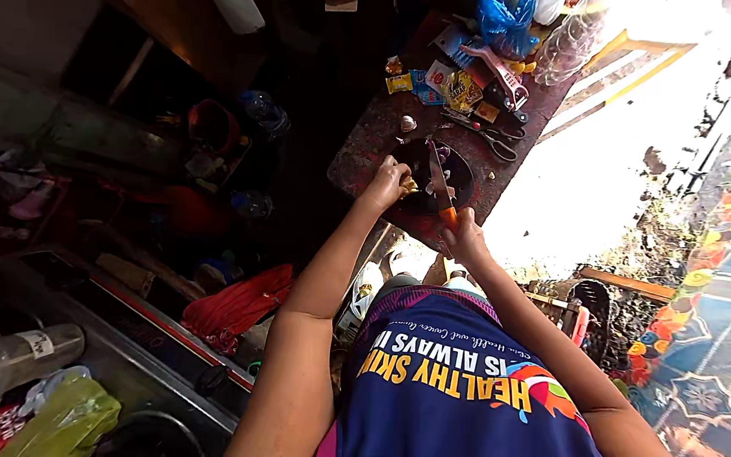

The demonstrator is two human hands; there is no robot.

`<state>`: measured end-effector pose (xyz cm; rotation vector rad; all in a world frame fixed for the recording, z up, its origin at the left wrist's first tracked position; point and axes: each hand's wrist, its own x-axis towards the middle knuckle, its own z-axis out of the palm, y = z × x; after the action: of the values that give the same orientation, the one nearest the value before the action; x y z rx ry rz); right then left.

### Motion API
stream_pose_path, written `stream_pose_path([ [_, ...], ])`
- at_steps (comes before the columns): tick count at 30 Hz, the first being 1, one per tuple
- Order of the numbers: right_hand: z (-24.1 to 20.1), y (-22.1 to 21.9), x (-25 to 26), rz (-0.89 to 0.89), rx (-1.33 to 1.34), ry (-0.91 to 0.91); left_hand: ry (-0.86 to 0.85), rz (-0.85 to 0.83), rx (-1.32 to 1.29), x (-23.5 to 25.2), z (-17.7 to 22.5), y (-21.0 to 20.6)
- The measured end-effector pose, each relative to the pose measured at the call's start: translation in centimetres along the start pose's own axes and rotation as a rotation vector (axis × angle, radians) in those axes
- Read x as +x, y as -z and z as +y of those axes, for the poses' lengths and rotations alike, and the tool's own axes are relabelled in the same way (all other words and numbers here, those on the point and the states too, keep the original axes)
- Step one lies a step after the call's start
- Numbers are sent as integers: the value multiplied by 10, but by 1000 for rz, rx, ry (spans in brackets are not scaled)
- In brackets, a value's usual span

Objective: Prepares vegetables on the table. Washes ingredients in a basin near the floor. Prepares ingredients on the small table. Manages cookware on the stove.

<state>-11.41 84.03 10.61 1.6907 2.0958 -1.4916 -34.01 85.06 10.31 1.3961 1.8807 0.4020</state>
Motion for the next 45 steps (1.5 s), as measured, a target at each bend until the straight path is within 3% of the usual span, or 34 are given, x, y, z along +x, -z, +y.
stream_pose_path([
  [5,-16,-5,2,-53,-184,49,-73,287,18,-16,-9,-24],
  [12,-46,-7,-5,-147,-419,-54,-225,618,-17,-24,-30,-59],
  [19,-60,-10,-3,-185,-506,-158,-225,649,-24,-22,-29,-64],
  [30,-53,-37,19,-116,-427,-125,-247,671,-26,-20,-33,-64],
  [39,-61,-17,-12,-97,-490,-58,-202,603,15,-22,-26,-62],
  [45,-58,-40,19,-75,-378,-70,-188,602,28,-21,-25,-61],
])
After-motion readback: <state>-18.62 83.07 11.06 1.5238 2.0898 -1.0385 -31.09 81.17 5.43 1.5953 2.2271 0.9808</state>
